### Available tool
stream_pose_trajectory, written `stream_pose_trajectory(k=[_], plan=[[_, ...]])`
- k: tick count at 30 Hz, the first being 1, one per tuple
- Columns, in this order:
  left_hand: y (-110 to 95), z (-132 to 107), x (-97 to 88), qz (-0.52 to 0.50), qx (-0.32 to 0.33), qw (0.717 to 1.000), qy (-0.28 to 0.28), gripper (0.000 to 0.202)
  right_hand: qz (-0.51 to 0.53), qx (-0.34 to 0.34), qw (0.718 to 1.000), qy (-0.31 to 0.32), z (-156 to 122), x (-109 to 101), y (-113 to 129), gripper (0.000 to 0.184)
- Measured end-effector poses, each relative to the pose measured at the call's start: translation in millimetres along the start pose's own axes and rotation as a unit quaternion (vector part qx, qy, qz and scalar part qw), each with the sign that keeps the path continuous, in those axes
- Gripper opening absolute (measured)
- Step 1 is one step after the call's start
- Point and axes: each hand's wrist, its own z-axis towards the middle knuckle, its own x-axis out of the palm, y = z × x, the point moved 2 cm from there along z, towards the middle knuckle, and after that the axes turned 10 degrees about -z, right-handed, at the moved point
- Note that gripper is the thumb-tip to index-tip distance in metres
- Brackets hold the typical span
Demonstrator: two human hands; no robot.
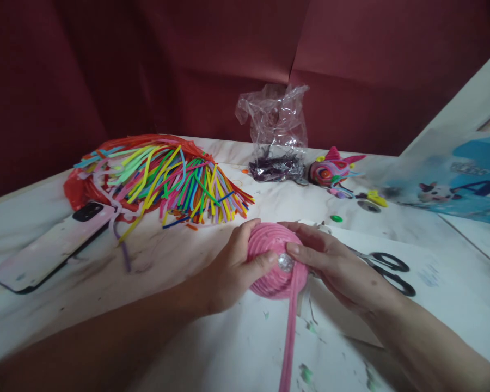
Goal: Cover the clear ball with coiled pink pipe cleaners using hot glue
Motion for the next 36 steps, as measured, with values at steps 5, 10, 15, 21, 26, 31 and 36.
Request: stream_pose_trajectory(k=[5,10,15,21,26,31,36], plan=[[-3.3,-0.3,1.3,-0.011,0.018,1.000,0.002,0.053,0.001,-0.003,1.000,0.002,-1.2,0.5,0.9,0.041],[-3.3,0.1,0.6,-0.010,0.030,0.999,0.009,0.048,0.002,-0.011,1.000,0.002,-0.6,0.5,0.9,0.050],[-2.2,2.8,-5.5,0.027,0.009,0.999,-0.013,0.073,0.004,-0.015,1.000,-0.003,1.0,-0.6,-1.7,0.047],[-4.5,8.1,-11.8,0.049,-0.002,0.999,-0.008,0.080,0.007,-0.014,0.999,-0.042,1.4,0.0,-4.4,0.047],[-9.8,11.0,-8.1,0.002,0.021,1.000,0.019,0.056,0.009,-0.015,0.999,-0.038,2.5,0.4,-5.5,0.046],[-15.8,8.8,-5.6,-0.025,0.022,0.999,0.016,0.040,0.015,-0.022,0.999,-0.023,2.4,1.9,-7.2,0.046],[-13.6,8.0,-7.3,-0.031,0.006,0.999,-0.008,0.043,0.012,-0.040,0.999,0.001,0.9,2.1,-6.4,0.046]])
